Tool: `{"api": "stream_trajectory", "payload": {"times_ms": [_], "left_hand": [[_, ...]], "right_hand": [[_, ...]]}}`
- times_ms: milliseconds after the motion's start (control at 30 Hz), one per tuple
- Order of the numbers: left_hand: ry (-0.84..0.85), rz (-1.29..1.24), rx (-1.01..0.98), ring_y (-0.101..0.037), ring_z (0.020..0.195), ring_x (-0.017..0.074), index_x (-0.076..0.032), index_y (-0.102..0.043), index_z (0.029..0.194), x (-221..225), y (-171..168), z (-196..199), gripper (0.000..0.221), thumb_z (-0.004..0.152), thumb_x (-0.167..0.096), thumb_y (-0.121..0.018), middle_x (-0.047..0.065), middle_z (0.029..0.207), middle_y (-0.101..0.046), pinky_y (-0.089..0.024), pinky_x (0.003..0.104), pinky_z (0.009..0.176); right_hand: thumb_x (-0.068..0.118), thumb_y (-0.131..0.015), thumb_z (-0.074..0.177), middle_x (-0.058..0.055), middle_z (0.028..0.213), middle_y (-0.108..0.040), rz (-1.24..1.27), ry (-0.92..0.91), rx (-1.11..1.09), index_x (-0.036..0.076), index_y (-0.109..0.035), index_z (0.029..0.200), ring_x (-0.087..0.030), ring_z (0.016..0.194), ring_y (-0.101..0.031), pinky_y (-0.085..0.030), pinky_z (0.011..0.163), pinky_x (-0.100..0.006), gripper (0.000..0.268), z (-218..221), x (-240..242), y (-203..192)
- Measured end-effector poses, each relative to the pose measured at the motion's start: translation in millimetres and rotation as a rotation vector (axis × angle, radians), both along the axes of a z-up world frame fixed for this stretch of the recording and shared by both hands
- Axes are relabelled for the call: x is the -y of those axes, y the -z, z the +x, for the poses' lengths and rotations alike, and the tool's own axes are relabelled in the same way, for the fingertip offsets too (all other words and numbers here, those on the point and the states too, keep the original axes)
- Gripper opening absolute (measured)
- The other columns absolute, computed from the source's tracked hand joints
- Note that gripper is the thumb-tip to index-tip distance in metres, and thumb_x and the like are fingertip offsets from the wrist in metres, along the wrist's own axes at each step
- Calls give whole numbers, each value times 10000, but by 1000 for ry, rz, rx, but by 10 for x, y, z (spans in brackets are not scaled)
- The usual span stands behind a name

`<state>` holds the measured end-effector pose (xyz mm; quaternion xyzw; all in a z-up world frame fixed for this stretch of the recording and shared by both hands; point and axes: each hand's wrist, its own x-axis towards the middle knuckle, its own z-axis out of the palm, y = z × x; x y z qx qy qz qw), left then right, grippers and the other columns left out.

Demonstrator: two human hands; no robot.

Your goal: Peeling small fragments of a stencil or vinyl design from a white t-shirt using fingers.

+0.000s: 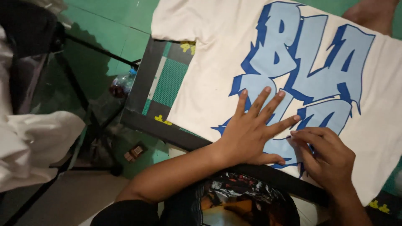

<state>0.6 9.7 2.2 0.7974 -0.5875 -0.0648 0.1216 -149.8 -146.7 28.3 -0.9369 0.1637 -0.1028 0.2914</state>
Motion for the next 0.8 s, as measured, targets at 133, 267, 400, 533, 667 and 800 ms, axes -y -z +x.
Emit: {"api": "stream_trajectory", "payload": {"times_ms": [133, 267, 400, 533, 667, 800], "left_hand": [[-10, -47, -55, 46, 1561, 457, -332, -304, 1616, -20, 56, -8, 1078, 787, -925, -656, 212, 1692, -47, -58, 759, 1176], [-25, -200, -116, 6, 1557, 488, -194, -414, 1563, -50, 102, -26, 958, 833, -789, -582, 258, 1666, -105, -69, 791, 1178], [-18, -241, -143, 33, 1544, 470, -89, -476, 1531, -65, 99, -46, 976, 802, -704, -683, 270, 1657, -152, 50, 749, 1175], [-49, -149, -42, -56, 1546, 496, -189, -391, 1583, -72, 145, -69, 1040, 812, -824, -683, 259, 1659, -156, -56, 747, 1181], [-68, -80, -39, 5, 1546, 483, -253, -343, 1599, -70, 120, -54, 1066, 798, -863, -694, 237, 1675, -128, -100, 727, 1179], [-68, -50, -52, 5, 1546, 503, -277, -323, 1603, -58, 110, -35, 1072, 795, -880, -687, 249, 1678, -109, -106, 712, 1184]], "right_hand": [[-62, -790, 808, -135, 1006, -745, 16, -8, 13, 4, -740, 1022, -190, 774, -670, -514, 652, -298, 230, 52, -107, -90], [-40, -798, 824, -101, 984, -751, 5, 35, -13, 4, -745, 1015, -167, 738, -650, -489, 645, -286, 203, 55, -158, -77], [-30, -812, 827, -115, 1005, -755, -70, 4, -8, -1, -738, 1004, -178, 747, -623, -456, 613, -290, 194, 45, -146, 15], [-8, -822, 829, -111, 1022, -745, -103, 6, -31, 13, -759, 1022, -181, 787, -614, -456, 638, -294, 204, -12, -124, 121], [26, -847, 821, -128, 1040, -720, -185, -10, -25, -2, -780, 1014, -209, 832, -606, -461, 675, -318, 206, -57, -106, 188], [19, -858, 801, -131, 1044, -713, -214, -27, -33, -4, -781, 994, -218, 883, -623, -483, 710, -321, 210, -71, -88, 220]]}}
